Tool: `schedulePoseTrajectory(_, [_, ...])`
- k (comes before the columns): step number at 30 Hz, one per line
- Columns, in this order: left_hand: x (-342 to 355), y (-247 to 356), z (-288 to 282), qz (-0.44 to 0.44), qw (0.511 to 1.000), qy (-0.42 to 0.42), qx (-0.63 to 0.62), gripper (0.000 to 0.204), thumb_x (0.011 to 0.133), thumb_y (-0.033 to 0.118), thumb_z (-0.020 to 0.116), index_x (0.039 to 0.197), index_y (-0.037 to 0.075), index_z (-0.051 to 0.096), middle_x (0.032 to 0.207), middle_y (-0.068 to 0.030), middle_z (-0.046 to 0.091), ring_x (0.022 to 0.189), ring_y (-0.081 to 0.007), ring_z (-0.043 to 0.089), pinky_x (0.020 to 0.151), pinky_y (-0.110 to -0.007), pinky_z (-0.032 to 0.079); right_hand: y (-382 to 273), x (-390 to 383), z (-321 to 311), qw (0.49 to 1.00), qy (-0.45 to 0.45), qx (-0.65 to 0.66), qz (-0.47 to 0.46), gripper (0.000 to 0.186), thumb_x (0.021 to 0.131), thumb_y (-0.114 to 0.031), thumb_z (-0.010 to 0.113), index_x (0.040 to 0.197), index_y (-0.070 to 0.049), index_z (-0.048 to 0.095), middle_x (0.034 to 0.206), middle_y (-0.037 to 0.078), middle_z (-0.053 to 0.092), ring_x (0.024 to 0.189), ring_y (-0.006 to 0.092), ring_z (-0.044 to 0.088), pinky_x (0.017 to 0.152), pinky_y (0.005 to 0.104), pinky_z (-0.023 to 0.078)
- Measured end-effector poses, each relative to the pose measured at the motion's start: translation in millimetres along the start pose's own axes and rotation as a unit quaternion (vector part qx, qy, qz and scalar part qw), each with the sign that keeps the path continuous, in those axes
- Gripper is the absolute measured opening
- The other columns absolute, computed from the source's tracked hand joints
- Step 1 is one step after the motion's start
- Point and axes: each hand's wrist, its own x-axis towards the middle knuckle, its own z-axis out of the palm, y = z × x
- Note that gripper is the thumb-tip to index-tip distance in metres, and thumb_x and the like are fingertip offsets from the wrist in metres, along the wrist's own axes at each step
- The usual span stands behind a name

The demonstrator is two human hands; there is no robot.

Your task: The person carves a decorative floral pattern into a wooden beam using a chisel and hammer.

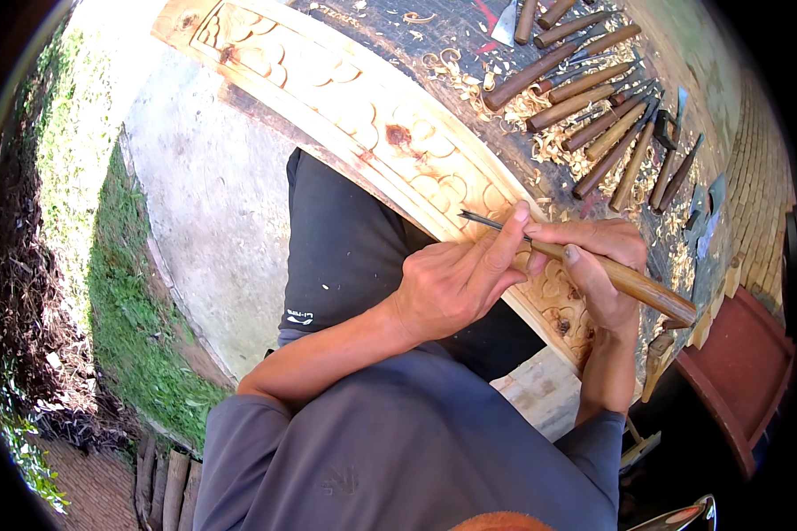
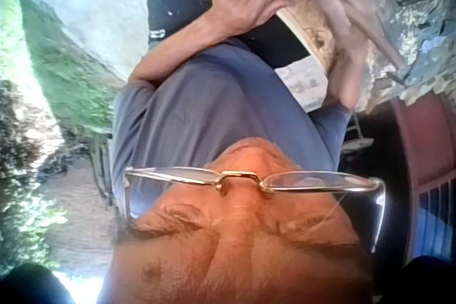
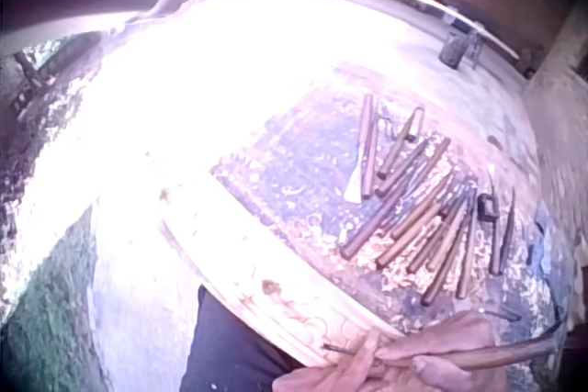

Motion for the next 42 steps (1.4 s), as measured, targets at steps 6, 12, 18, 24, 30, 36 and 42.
schedulePoseTrajectory(6, [5.3,2.1,-6.6,-0.018,0.999,-0.040,-0.001,0.101,0.084,0.029,0.093,0.170,-0.005,0.051,0.118,-0.0063,0.081,0.070,-0.0130,0.071,0.062,-0.028,0.057,-4.2,15.9,-7.8,0.999,-0.024,-0.037,-0.010,0.035,0.091,-0.006,0.067,0.117,0.004,0.088,0.091,0.018,0.086,0.076,0.0244,0.085,0.070,0.0332,0.064])
schedulePoseTrajectory(12, [1.8,1.3,-4.6,-0.027,0.998,-0.060,-0.015,0.109,0.081,0.031,0.094,0.172,-0.006,0.046,0.122,-0.0082,0.080,0.072,-0.0146,0.072,0.064,-0.030,0.058,-3.0,22.3,-7.5,0.998,-0.038,-0.051,-0.027,0.036,0.090,-0.007,0.065,0.117,0.005,0.087,0.083,0.017,0.084,0.071,0.0236,0.083,0.068,0.0336,0.064])
schedulePoseTrajectory(18, [-0.7,1.4,-4.1,-0.036,0.997,-0.070,-0.014,0.113,0.080,0.034,0.094,0.173,-0.008,0.044,0.123,-0.0095,0.080,0.074,-0.0151,0.073,0.065,-0.030,0.059,-5.4,23.4,-6.4,0.998,-0.040,-0.047,-0.015,0.035,0.091,-0.007,0.066,0.116,0.005,0.087,0.084,0.016,0.084,0.072,0.0235,0.083,0.068,0.0338,0.063])
schedulePoseTrajectory(24, [2.1,2.6,-4.2,-0.036,0.998,-0.053,-0.027,0.115,0.078,0.032,0.095,0.172,-0.008,0.044,0.121,-0.0103,0.080,0.076,-0.0163,0.074,0.066,-0.031,0.059,-6.8,24.6,-7.2,0.997,-0.043,-0.054,-0.019,0.034,0.092,-0.006,0.066,0.116,0.005,0.087,0.085,0.016,0.084,0.074,0.0239,0.083,0.069,0.0338,0.064])
schedulePoseTrajectory(30, [6.6,7.9,-18.1,-0.066,0.992,-0.105,-0.009,0.113,0.084,0.039,0.095,0.170,-0.013,0.043,0.136,-0.0129,0.082,0.088,-0.0207,0.082,0.073,-0.031,0.064,-25.5,29.6,-4.7,0.991,-0.062,-0.121,-0.008,0.033,0.092,-0.003,0.066,0.118,0.003,0.087,0.087,0.017,0.085,0.074,0.0235,0.084,0.069,0.0331,0.065])
schedulePoseTrajectory(36, [9.5,9.4,-25.3,-0.080,0.985,-0.151,-0.023,0.121,0.083,0.046,0.095,0.170,-0.017,0.038,0.162,-0.0243,0.066,0.094,-0.0251,0.084,0.077,-0.033,0.066,-31.2,34.8,-9.7,0.987,-0.094,-0.132,0.021,0.033,0.091,0.000,0.067,0.117,0.002,0.087,0.088,0.017,0.085,0.074,0.0227,0.085,0.069,0.0328,0.066])
schedulePoseTrajectory(42, [13.6,9.3,-25.8,-0.081,0.986,-0.145,-0.026,0.117,0.083,0.046,0.095,0.167,-0.016,0.042,0.164,-0.0248,0.065,0.098,-0.0258,0.085,0.080,-0.033,0.067,-26.8,38.2,-9.7,0.989,-0.087,-0.120,0.028,0.029,0.090,-0.001,0.072,0.113,-0.001,0.087,0.080,0.014,0.080,0.066,0.0224,0.078,0.063,0.0337,0.060])
